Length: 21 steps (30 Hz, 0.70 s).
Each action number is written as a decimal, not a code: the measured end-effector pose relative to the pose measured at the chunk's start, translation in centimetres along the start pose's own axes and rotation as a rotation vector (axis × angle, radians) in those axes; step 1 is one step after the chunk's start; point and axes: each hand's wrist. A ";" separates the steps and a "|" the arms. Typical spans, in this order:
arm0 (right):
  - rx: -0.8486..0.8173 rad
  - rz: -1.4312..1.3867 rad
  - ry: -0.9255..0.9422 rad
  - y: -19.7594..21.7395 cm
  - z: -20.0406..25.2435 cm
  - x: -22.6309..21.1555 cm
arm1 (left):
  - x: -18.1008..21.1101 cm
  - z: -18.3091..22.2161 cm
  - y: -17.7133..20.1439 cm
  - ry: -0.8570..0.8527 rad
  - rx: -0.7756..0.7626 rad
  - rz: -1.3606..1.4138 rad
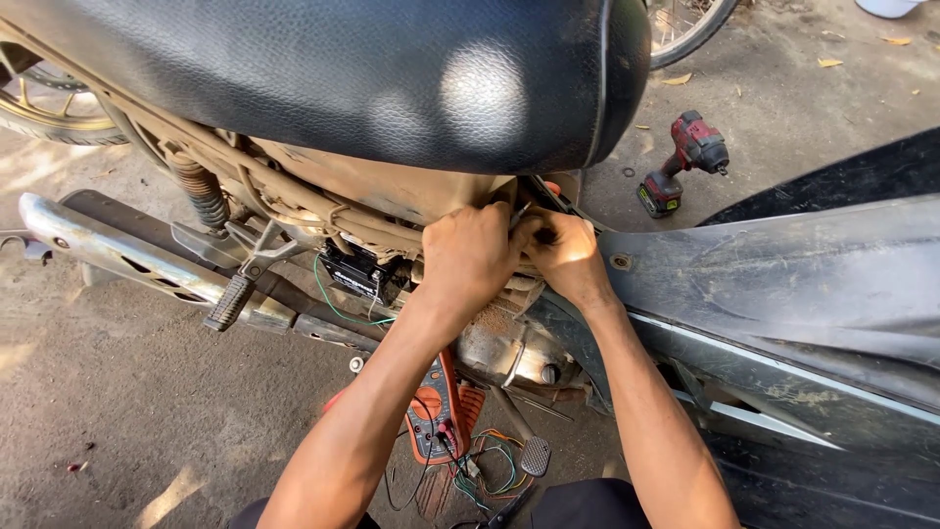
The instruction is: Testing and repairing the electrical system of a motorcycle using a multimeter and inspecting wiring.
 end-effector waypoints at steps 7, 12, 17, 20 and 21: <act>-0.007 -0.131 0.027 -0.4 0.1 -1.6 | -2.5 8.5 4.4 -0.140 0.569 0.357; -0.036 -0.126 0.093 -0.2 -0.5 1.3 | -2.9 12.9 5.8 0.007 0.142 0.791; 0.000 -0.101 0.010 -0.6 -0.7 1.7 | -1.8 11.4 1.7 -0.129 -0.106 0.485; 0.042 -0.085 0.006 -0.9 -0.7 2.2 | -3.4 7.4 -4.8 -0.152 0.043 0.362; 0.048 -0.089 0.014 -1.0 -0.8 2.5 | -4.1 5.7 -7.3 -0.152 0.151 0.268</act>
Point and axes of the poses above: each hand's wrist, its own z-axis away from the middle knuckle, its own y-axis out of the back of the hand, x = y × z, and after that the axes turned 11 degrees about -z, right-handed
